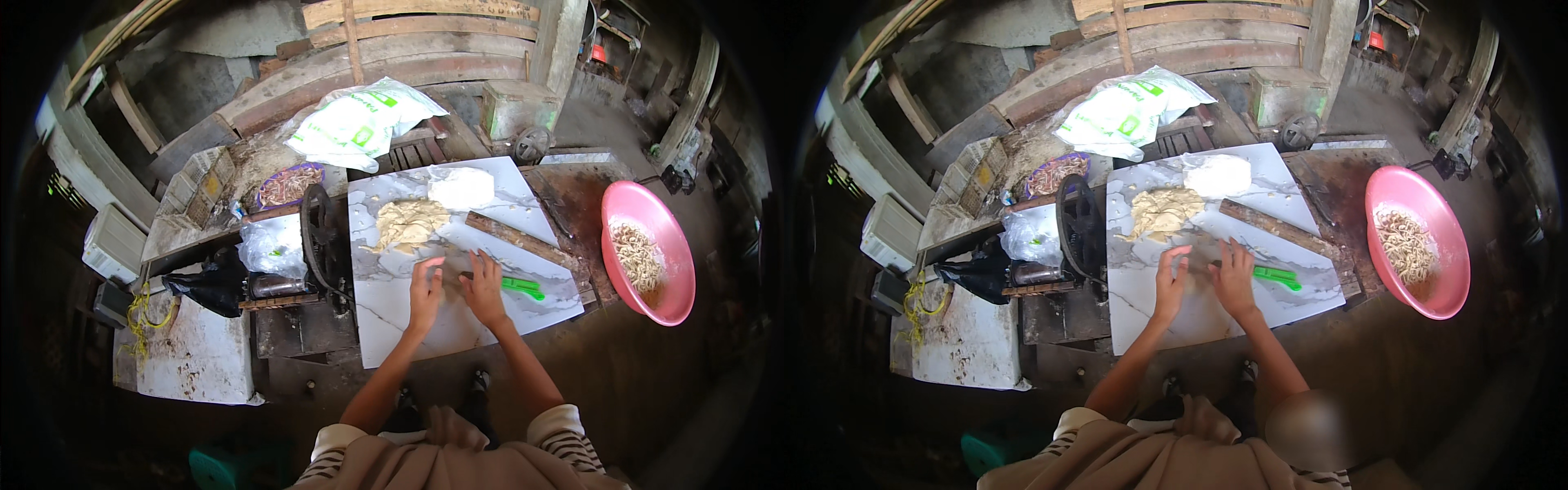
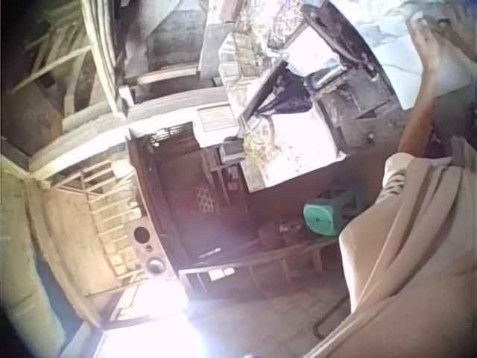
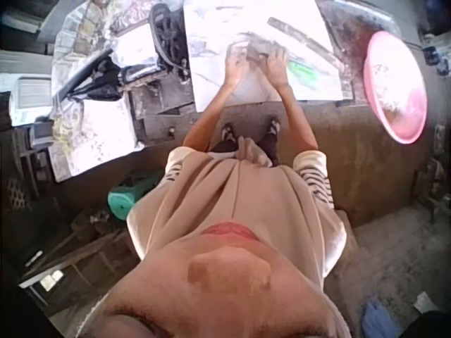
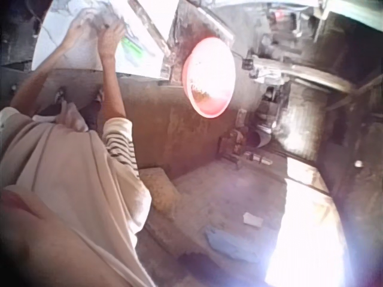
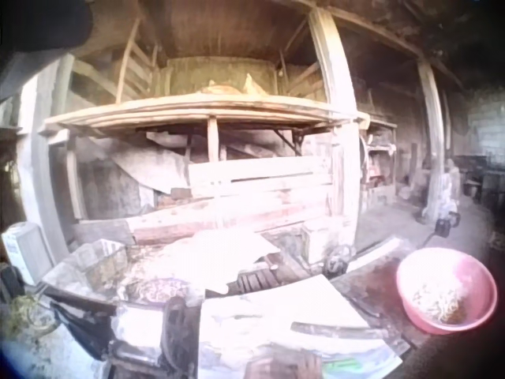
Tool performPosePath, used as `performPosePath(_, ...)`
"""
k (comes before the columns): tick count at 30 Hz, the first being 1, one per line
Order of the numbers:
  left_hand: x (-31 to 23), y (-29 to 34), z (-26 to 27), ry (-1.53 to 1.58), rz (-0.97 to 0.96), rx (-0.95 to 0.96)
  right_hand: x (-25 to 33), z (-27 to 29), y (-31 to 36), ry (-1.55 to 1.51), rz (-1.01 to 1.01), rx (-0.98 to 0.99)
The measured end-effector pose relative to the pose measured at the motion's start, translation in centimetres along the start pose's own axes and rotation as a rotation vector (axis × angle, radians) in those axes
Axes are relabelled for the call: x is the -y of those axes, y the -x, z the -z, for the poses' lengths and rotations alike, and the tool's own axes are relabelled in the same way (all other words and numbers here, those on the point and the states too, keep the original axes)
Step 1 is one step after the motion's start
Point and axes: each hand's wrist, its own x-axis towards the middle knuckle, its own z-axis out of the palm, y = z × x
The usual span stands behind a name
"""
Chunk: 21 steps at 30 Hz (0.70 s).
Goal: The person prepares noodles by hand and with a manual noodle-cutting tool. First, the person kneads dough on a marble surface and rolls it into a log using a wooden rolling pin. The person then cuts small pieces of dough with a knife, flattens them, and passes them through a hand-cranked noodle machine held over a large bowl to produce individual noodles.
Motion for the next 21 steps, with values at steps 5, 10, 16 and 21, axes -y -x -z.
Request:
performPosePath(5,1.3,0.0,-5.6,-0.316,-0.223,0.230,-2.8,5.0,1.9,0.349,-0.027,0.238)
performPosePath(10,0.5,-0.2,-10.9,-0.568,-0.235,0.382,-6.5,7.3,1.7,0.437,0.078,0.237)
performPosePath(16,-3.6,-5.6,-14.9,-0.594,-0.411,0.334,-8.4,12.0,-4.9,0.115,0.022,0.064)
performPosePath(21,0.8,-10.4,-18.8,-0.702,-0.412,0.336,-15.3,9.4,-10.9,0.111,0.032,0.038)
